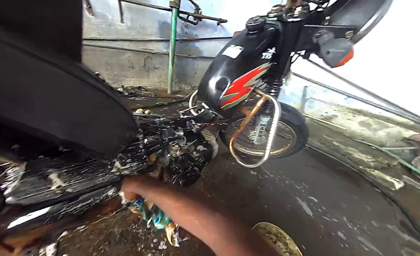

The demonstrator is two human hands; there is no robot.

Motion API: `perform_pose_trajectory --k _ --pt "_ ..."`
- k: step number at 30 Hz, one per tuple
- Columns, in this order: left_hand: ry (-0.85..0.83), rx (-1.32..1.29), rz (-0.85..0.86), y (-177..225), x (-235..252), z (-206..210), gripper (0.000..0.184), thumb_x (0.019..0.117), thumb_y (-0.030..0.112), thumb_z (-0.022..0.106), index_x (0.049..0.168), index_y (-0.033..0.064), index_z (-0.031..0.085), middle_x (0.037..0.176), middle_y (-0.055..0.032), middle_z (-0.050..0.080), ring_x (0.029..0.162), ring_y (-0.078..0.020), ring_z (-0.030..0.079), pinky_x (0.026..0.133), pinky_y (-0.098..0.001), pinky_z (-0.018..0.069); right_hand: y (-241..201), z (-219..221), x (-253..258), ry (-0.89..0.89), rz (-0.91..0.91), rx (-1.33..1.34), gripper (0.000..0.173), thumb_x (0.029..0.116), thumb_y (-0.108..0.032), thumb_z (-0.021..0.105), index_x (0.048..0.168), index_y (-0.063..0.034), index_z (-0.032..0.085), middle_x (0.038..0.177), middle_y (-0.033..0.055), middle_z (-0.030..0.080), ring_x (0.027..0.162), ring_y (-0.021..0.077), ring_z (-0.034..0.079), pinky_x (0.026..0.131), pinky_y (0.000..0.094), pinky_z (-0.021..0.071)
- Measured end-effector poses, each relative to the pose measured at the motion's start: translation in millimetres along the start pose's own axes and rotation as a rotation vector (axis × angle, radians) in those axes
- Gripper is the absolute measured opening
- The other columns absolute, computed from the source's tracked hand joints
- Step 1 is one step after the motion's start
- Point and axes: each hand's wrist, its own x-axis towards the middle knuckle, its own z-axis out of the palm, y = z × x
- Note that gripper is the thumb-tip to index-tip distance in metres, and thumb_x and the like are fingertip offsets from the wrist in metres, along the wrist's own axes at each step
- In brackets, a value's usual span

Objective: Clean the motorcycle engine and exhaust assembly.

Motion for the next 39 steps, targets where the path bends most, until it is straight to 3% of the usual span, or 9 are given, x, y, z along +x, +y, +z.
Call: perform_pose_trajectory --k 2,4,5,11,18,24,28,36,39 --pt "0.02 0.024 0.055 -25.2 32.9 11.5 0.045 0.1114 0.021 0.04 0.143 -0.0103 0.048 0.15 -0.034 0.046 0.145 -0.0459 0.041 0.12 -0.0575 0.0272 3.8 15.9 -9.5 0.081 -0.013 0.112 0.044 0.0986 -0.028 0.067 0.131 0.0023 0.063 0.136 0.0258 0.062 0.127 0.043 0.058 0.106 0.0681 0.0413" --pt "0.305 0.055 0.395 -101.6 105.0 53.8 0.037 0.1086 0.024 0.051 0.116 -0.0082 0.068 0.112 -0.036 0.067 0.107 -0.0551 0.065 0.088 -0.0709 0.0483 3.2 21.0 -14.8 0.057 -0.009 0.208 0.044 0.0989 -0.023 0.066 0.133 0.004 0.06 0.132 0.0275 0.062 0.123 0.0425 0.06 0.101 0.0655 0.045" --pt "0.326 0.018 0.361 -121.7 130.0 63.1 0.033 0.1066 0.027 0.055 0.111 -0.0014 0.071 0.107 -0.0306 0.07 0.103 -0.0525 0.066 0.085 -0.0725 0.0486 1.7 17.3 -12.7 0.016 -0.009 0.216 0.042 0.0996 -0.021 0.066 0.13 0.0073 0.06 0.13 0.0294 0.062 0.121 0.0433 0.06 0.1 0.0647 0.0457" --pt "0.195 0.066 0.117 -115.3 139.4 60.6 0.033 0.1053 0.03 0.058 0.106 0.0003 0.071 0.11 -0.0264 0.07 0.111 -0.048 0.065 0.092 -0.0694 0.0471 -9.9 -2.6 3.2 -0.155 0.03 -0.099 0.036 0.0971 -0.026 0.068 0.105 0.0081 0.07 0.12 0.0271 0.066 0.114 0.0418 0.063 0.091 0.0665 0.0462" --pt "0.215 0.015 0.141 -123.2 142.9 61.5 0.041 0.1074 0.038 0.051 0.106 0.0032 0.072 0.111 -0.0266 0.07 0.11 -0.0491 0.065 0.088 -0.073 0.0465 9.1 37.5 6.0 0.273 -0.088 0.291 0.052 0.0862 -0.022 0.078 0.128 0.0035 0.061 0.129 0.0253 0.063 0.122 0.0391 0.061 0.101 0.0605 0.0483" --pt "0.229 -0.006 0.164 -124.7 145.4 62.5 0.043 0.1082 0.038 0.048 0.104 0.0022 0.071 0.107 -0.0274 0.069 0.106 -0.0505 0.065 0.086 -0.075 0.0454 23.9 65.1 -7.2 0.418 -0.252 0.487 0.062 0.092 -0.025 0.075 0.145 0.0005 0.054 0.147 0.0221 0.055 0.14 0.0339 0.05 0.117 0.0532 0.0374" --pt "0.211 0.047 0.104 -123.9 147.4 62.8 0.041 0.1074 0.036 0.05 0.101 0.0008 0.07 0.106 -0.0281 0.069 0.106 -0.0498 0.065 0.087 -0.073 0.0465 36.9 47.2 23.1 0.326 -0.265 0.226 0.057 0.0861 -0.034 0.08 0.128 0.0018 0.064 0.131 0.0249 0.063 0.125 0.0399 0.059 0.103 0.0625 0.0466" --pt "0.207 0.054 0.091 -117.5 145.0 58.7 0.039 0.1079 0.031 0.05 0.097 -0.0005 0.071 0.105 -0.0292 0.069 0.105 -0.0509 0.065 0.086 -0.074 0.0453 15.2 71.1 18.2 0.524 -0.08 0.459 0.064 0.0836 -0.041 0.079 0.132 -0.0025 0.063 0.14 0.02 0.06 0.133 0.0356 0.055 0.109 0.0574 0.045" --pt "0.226 0.047 0.052 -116.0 145.9 62.5 0.043 0.1061 0.036 0.051 0.095 -0.0014 0.069 0.102 -0.0302 0.068 0.103 -0.0516 0.065 0.083 -0.0743 0.0464 6.6 64.0 0.8 0.401 0.023 0.51 0.06 0.0885 -0.033 0.077 0.134 0.003 0.058 0.135 0.0252 0.06 0.13 0.04 0.056 0.107 0.0598 0.0448"
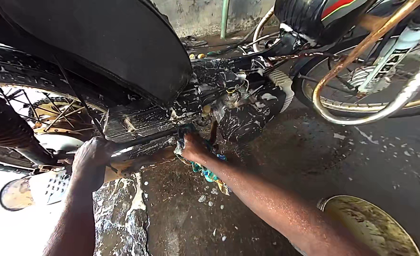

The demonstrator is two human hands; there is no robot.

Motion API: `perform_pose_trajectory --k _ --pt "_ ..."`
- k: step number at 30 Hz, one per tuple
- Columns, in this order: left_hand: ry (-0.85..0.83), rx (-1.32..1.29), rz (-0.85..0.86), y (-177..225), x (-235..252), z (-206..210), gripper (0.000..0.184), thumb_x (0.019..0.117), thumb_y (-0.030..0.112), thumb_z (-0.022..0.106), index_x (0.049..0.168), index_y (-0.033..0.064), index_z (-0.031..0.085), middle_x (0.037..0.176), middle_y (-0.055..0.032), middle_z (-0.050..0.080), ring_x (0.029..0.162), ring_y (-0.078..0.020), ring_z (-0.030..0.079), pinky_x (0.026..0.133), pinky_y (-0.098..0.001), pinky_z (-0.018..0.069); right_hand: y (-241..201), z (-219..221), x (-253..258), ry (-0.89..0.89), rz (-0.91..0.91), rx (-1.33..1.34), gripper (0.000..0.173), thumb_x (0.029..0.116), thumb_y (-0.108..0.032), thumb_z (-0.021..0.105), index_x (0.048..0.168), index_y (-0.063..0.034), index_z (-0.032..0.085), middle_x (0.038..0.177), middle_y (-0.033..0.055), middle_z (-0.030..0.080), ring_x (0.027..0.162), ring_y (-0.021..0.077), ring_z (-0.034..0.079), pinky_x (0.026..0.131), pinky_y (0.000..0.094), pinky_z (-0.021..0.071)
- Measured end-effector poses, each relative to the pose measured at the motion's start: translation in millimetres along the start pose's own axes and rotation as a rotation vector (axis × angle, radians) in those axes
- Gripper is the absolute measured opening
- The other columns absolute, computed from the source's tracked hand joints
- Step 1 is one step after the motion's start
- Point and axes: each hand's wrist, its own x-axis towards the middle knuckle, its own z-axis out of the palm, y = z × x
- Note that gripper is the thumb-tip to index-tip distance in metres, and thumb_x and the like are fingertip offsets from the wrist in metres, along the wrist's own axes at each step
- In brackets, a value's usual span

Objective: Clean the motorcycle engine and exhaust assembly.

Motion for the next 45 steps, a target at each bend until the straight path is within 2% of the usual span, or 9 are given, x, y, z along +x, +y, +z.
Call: perform_pose_trajectory --k 5,14,20,23,28,34,36,39,45 --pt "0.015 0.014 -0.041 5.2 0.5 -1.9 0.045 0.1041 0.04 0.055 0.099 -0.0027 0.068 0.104 -0.0316 0.067 0.105 -0.053 0.064 0.083 -0.0749 0.0456 -4.6 -30.5 28.9 -0.264 0.013 0.089 0.077 0.0861 -0.022 0.083 0.146 0.0086 0.044 0.141 0.0307 0.054 0.131 0.0415 0.054 0.108 0.0579 0.0434" --pt "0.045 -0.011 -0.008 3.3 -4.3 -0.7 0.047 0.105 0.041 0.049 0.094 0.0 0.069 0.103 -0.029 0.069 0.104 -0.0509 0.065 0.082 -0.0748 0.0466 33.3 -27.0 -10.2 0.011 -0.216 -0.169 0.04 0.0917 -0.018 0.071 0.128 -0.0021 0.066 0.125 0.0227 0.067 0.122 0.0399 0.062 0.101 0.0625 0.0485" --pt "0.185 -0.208 0.089 -8.0 -5.7 0.8 0.039 0.1065 0.036 0.051 0.117 0.0036 0.07 0.124 -0.0241 0.067 0.122 -0.045 0.06 0.102 -0.0691 0.0441 33.4 -50.2 -65.3 0.207 -0.093 -0.351 0.041 0.0912 -0.012 0.07 0.131 -0.0068 0.066 0.136 0.0219 0.06 0.113 0.044 0.065 0.084 0.0649 0.0555" --pt "0.332 -0.54 0.156 -20.7 -3.7 1.8 0.038 0.1066 0.031 0.054 0.128 0.0012 0.067 0.127 -0.0223 0.067 0.124 -0.037 0.062 0.111 -0.0588 0.0434 19.1 -54.1 -83.8 0.278 -0.057 0.002 0.05 0.0916 -0.014 0.074 0.136 0.0028 0.058 0.124 0.0303 0.064 0.116 0.0474 0.063 0.096 0.0684 0.0482" --pt "0.368 -0.915 0.28 -34.7 -19.7 0.2 0.03 0.1059 0.025 0.055 0.118 0.0004 0.069 0.088 -0.0078 0.067 0.07 -0.0105 0.06 0.07 -0.0328 0.0547 -45.0 -44.2 -104.4 0.397 -0.282 0.74 0.041 0.0873 -0.008 0.077 0.126 -0.0065 0.063 0.11 0.0036 0.07 0.1 0.0092 0.068 0.089 0.032 0.0601" --pt "0.149 -0.832 0.521 -29.3 -79.0 -58.4 0.024 0.1062 0.016 0.053 0.098 0.0046 0.072 0.078 0.0059 0.062 0.062 0.0041 0.049 0.058 -0.016 0.0436 -116.2 -15.3 -90.9 0.459 -0.59 0.841 0.031 0.0916 -0.007 0.069 0.122 -0.007 0.066 0.108 -0.0026 0.071 0.1 0.0033 0.068 0.09 0.0257 0.0601" --pt "0.127 -0.819 0.575 -25.7 -103.1 -70.8 0.02 0.1037 0.012 0.054 0.102 0.0025 0.071 0.083 0.0021 0.067 0.067 0.0011 0.056 0.062 -0.0193 0.05 -123.9 -5.8 -84.7 0.486 -0.532 0.749 0.026 0.0931 -0.007 0.068 0.119 -0.0052 0.068 0.104 -0.0026 0.071 0.096 -0.0003 0.067 0.089 0.0224 0.0581" --pt "0.098 -0.718 0.549 -25.0 -153.5 -68.2 0.02 0.1018 0.02 0.058 0.108 0.0089 0.073 0.084 -0.0018 0.069 0.07 -0.0107 0.063 0.066 -0.0358 0.0557 -127.2 2.6 -68.2 0.411 -0.509 0.45 0.022 0.0961 -0.012 0.068 0.115 -0.0008 0.069 0.102 0.0077 0.071 0.093 0.0083 0.067 0.086 0.031 0.0562" --pt "0.09 -0.893 0.371 -52.2 -177.8 13.3 0.024 0.101 0.033 0.06 0.105 0.0139 0.073 0.074 0.004 0.064 0.063 -0.0071 0.059 0.061 -0.0312 0.0536 -205.2 36.9 -6.1 0.498 -0.687 0.253 0.034 0.0924 -0.015 0.068 0.121 0.0035 0.067 0.113 0.0204 0.071 0.107 0.0292 0.069 0.096 0.05 0.0542"
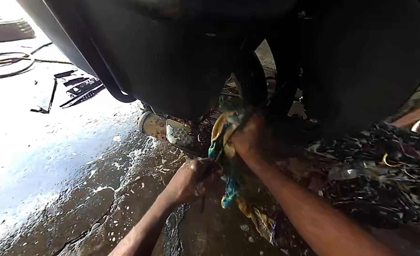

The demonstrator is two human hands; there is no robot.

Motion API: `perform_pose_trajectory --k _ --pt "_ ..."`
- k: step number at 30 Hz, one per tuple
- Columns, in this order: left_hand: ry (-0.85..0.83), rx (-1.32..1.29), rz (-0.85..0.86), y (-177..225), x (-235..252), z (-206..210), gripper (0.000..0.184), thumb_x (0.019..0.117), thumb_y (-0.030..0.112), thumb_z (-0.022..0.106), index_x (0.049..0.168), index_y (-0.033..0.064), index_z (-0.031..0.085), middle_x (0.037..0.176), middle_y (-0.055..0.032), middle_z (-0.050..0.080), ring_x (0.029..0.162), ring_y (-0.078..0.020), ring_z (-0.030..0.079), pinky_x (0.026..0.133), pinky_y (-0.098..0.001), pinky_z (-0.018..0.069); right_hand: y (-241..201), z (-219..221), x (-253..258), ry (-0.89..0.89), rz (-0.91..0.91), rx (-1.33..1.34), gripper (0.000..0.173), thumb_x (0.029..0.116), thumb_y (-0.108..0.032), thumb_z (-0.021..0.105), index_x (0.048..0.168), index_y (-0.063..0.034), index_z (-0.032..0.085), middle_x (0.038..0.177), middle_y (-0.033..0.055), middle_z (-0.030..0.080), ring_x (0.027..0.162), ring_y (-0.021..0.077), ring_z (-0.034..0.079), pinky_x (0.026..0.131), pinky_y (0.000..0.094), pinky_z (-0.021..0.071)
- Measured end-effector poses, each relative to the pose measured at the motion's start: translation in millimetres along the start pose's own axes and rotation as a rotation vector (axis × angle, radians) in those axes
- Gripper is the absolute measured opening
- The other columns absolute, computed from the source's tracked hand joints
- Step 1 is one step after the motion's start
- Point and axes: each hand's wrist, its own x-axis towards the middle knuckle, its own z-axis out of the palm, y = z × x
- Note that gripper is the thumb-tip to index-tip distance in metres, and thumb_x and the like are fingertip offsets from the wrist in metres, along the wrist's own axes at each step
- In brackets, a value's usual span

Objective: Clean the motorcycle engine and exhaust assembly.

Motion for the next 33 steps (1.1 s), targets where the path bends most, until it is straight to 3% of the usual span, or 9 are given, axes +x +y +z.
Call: perform_pose_trajectory --k 2,5,9,11,16,18,21,26,33 --pt "0.149 -0.104 -0.026 -26.4 -3.9 4.9 0.02 0.1 0.029 0.061 0.099 0.0121 0.073 0.072 0.0043 0.064 0.061 -0.0058 0.058 0.059 -0.0276 0.0519 -1.4 35.1 28.2 -0.235 0.111 -0.028 0.042 0.0927 -0.015 0.07 0.13 0.0051 0.063 0.122 0.0274 0.067 0.117 0.0402 0.064 0.102 0.0594 0.0487" --pt "0.448 -0.256 -0.1 -52.8 -5.8 7.6 0.018 0.0981 0.022 0.059 0.091 0.0107 0.071 0.065 0.0026 0.06 0.053 -0.008 0.054 0.05 -0.026 0.0478 18.2 87.9 50.6 -0.557 0.075 0.04 0.036 0.088 -0.007 0.073 0.122 0.0035 0.068 0.116 0.0251 0.07 0.112 0.038 0.067 0.098 0.0578 0.0512" --pt "0.711 -0.229 -0.195 -79.5 -0.6 0.0 0.014 0.0959 0.019 0.058 0.095 0.0098 0.069 0.068 0.0039 0.061 0.056 -0.0064 0.055 0.053 -0.0249 0.0482 16.9 112.4 62.0 -0.678 -0.017 -0.05 0.037 0.0896 -0.018 0.076 0.116 0.0071 0.068 0.113 0.0265 0.069 0.11 0.0383 0.066 0.097 0.0562 0.0508" --pt "0.73 -0.24 -0.259 -81.4 2.6 1.7 0.018 0.0976 0.022 0.058 0.105 0.0074 0.067 0.075 0.0022 0.064 0.063 -0.0074 0.06 0.061 -0.0279 0.0523 23.2 118.3 69.2 -0.77 0.0 -0.182 0.049 0.0894 -0.029 0.077 0.122 0.0049 0.065 0.12 0.0278 0.066 0.116 0.0416 0.063 0.098 0.0605 0.0492" --pt "0.742 -0.455 -0.293 -68.3 21.8 14.7 0.027 0.1049 0.028 0.06 0.122 0.0074 0.059 0.086 -0.0062 0.071 0.066 -0.014 0.068 0.062 -0.0295 0.0588 42.7 148.9 88.6 -0.885 0.09 -0.345 0.046 0.0822 -0.046 0.074 0.112 -0.0112 0.071 0.113 0.0166 0.071 0.108 0.0355 0.067 0.086 0.0631 0.0509" --pt "0.747 -0.462 -0.33 -65.1 22.9 15.9 0.027 0.105 0.031 0.06 0.12 0.0085 0.059 0.085 -0.0065 0.071 0.064 -0.014 0.067 0.059 -0.0286 0.0575 23.0 132.6 86.4 -0.952 0.132 -0.378 0.052 0.0906 -0.044 0.072 0.126 -0.0062 0.065 0.127 0.0215 0.066 0.122 0.0393 0.061 0.098 0.0643 0.0471" --pt "0.741 -0.49 -0.331 -65.2 24.7 15.2 0.025 0.1048 0.027 0.061 0.119 0.0062 0.06 0.084 -0.0073 0.071 0.066 -0.0148 0.068 0.062 -0.0302 0.0587 40.7 135.8 70.9 -0.778 0.011 -0.204 0.047 0.088 -0.036 0.076 0.117 0.0001 0.069 0.114 0.0248 0.07 0.112 0.0411 0.066 0.094 0.0638 0.0503" --pt "0.681 -0.494 -0.353 -58.2 19.1 12.7 0.027 0.1054 0.032 0.059 0.124 0.012 0.058 0.077 -0.0049 0.065 0.058 -0.0124 0.06 0.056 -0.0263 0.0536 48.7 124.7 74.4 -0.881 0.134 0.151 0.036 0.0948 -0.014 0.069 0.126 0.0019 0.063 0.12 0.0212 0.067 0.112 0.0305 0.064 0.1 0.0507 0.0498" --pt "0.779 -0.533 -0.335 -57.1 26.3 19.6 0.024 0.1038 0.027 0.062 0.121 0.0099 0.06 0.083 -0.0043 0.068 0.062 -0.0114 0.063 0.057 -0.0257 0.0555 5.8 109.2 79.2 -0.953 0.178 -0.183 0.038 0.0963 -0.021 0.07 0.123 0.005 0.064 0.121 0.0272 0.066 0.116 0.0391 0.063 0.098 0.0587 0.0469"
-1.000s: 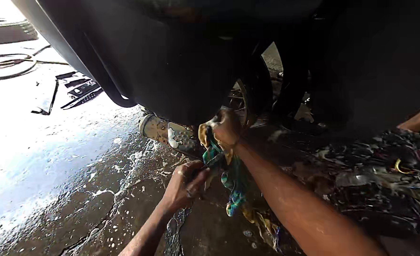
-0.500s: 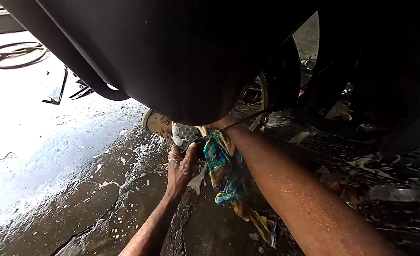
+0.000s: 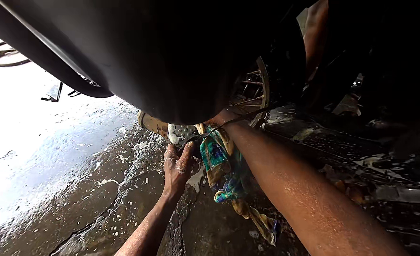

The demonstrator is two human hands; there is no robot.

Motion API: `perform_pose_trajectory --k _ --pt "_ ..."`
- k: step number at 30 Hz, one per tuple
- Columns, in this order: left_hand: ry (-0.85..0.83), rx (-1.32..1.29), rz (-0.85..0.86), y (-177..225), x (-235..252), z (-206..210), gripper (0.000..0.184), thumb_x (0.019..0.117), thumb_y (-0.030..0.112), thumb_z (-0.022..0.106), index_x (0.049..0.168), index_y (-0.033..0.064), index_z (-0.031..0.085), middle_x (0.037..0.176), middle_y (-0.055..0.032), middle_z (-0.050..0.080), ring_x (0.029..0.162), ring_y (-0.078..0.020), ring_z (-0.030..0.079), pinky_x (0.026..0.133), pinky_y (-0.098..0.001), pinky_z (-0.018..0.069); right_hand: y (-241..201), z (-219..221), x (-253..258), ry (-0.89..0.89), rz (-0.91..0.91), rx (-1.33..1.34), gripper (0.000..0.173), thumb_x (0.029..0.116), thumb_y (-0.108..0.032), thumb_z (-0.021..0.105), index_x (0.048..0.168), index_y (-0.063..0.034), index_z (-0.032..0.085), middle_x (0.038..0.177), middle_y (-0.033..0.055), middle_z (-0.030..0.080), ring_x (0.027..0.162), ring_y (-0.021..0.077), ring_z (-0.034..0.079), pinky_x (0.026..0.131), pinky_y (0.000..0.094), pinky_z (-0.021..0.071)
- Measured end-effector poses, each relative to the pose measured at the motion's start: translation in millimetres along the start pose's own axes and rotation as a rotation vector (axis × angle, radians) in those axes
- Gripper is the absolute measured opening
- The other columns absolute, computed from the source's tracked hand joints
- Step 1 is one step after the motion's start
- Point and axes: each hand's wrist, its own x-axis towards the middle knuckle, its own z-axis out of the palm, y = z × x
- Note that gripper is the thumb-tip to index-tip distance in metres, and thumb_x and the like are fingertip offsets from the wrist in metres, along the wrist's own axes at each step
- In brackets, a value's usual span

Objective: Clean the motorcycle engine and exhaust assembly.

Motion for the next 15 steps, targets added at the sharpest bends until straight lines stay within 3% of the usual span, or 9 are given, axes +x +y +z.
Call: perform_pose_trajectory --k 3,5,7,9,11,13,15 --pt "0.024 -0.047 -0.005 2.0 2.6 0.9 0.018 0.1028 0.019 0.063 0.116 0.0069 0.062 0.085 -0.0054 0.071 0.065 -0.0117 0.065 0.06 -0.0258 0.0563 23.2 22.7 28.7 0.085 -0.018 -0.016 0.045 0.0905 -0.03 0.072 0.121 0.0012 0.065 0.114 0.0254 0.069 0.109 0.0411 0.066 0.091 0.0637 0.0513" --pt "0.024 -0.061 -0.005 2.3 4.8 -0.1 0.016 0.1026 0.016 0.063 0.113 0.0036 0.063 0.086 -0.007 0.072 0.067 -0.0128 0.067 0.062 -0.027 0.0582 25.5 17.8 19.2 0.046 -0.014 0.049 0.045 0.0916 -0.022 0.07 0.129 0.0017 0.062 0.117 0.0264 0.068 0.112 0.0417 0.065 0.092 0.0641 0.0499" --pt "0.015 -0.05 -0.017 3.3 4.8 -2.6 0.017 0.1027 0.017 0.063 0.114 0.003 0.062 0.086 -0.0073 0.072 0.066 -0.0128 0.067 0.062 -0.0271 0.0579 27.8 6.3 3.0 -0.039 -0.032 0.173 0.05 0.0937 -0.013 0.069 0.14 -0.0001 0.055 0.123 0.0224 0.067 0.115 0.0339 0.064 0.099 0.0549 0.0497" --pt "0.006 -0.029 -0.033 4.3 4.6 -3.6 0.018 0.1032 0.018 0.063 0.114 0.0046 0.06 0.086 -0.0056 0.071 0.065 -0.0112 0.066 0.062 -0.026 0.0568 29.2 -5.5 -8.1 -0.086 -0.043 0.271 0.045 0.0929 -0.006 0.069 0.135 0.0009 0.057 0.116 0.0186 0.067 0.103 0.025 0.063 0.092 0.0446 0.0508" --pt "-0.002 -0.036 -0.025 4.6 4.8 -2.6 0.018 0.1035 0.018 0.062 0.116 0.0049 0.059 0.088 -0.0059 0.072 0.066 -0.0116 0.067 0.062 -0.0264 0.0575 25.4 -11.0 -7.4 -0.085 -0.007 0.256 0.037 0.0911 -0.006 0.069 0.126 0.0014 0.06 0.106 0.0173 0.065 0.092 0.0232 0.062 0.083 0.0436 0.0508" --pt "-0.01 -0.045 0.001 2.3 5.3 -3.1 0.019 0.1036 0.017 0.062 0.117 0.0044 0.059 0.087 -0.0065 0.072 0.067 -0.0126 0.068 0.062 -0.0275 0.0583 9.1 -17.4 -11.1 -0.09 0.085 0.201 0.028 0.0944 -0.009 0.069 0.118 0.0042 0.063 0.106 0.0185 0.065 0.093 0.0243 0.06 0.086 0.0457 0.049" --pt "-0.005 -0.053 0.002 0.9 6.2 -3.3 0.02 0.103 0.017 0.062 0.117 0.003 0.059 0.086 -0.0085 0.071 0.067 -0.014 0.068 0.062 -0.0287 0.0587 -1.0 -22.4 -14.1 -0.116 0.123 0.195 0.021 0.0963 -0.007 0.067 0.113 0.0041 0.065 0.105 0.0148 0.063 0.091 0.0189 0.058 0.087 0.0395 0.0474"
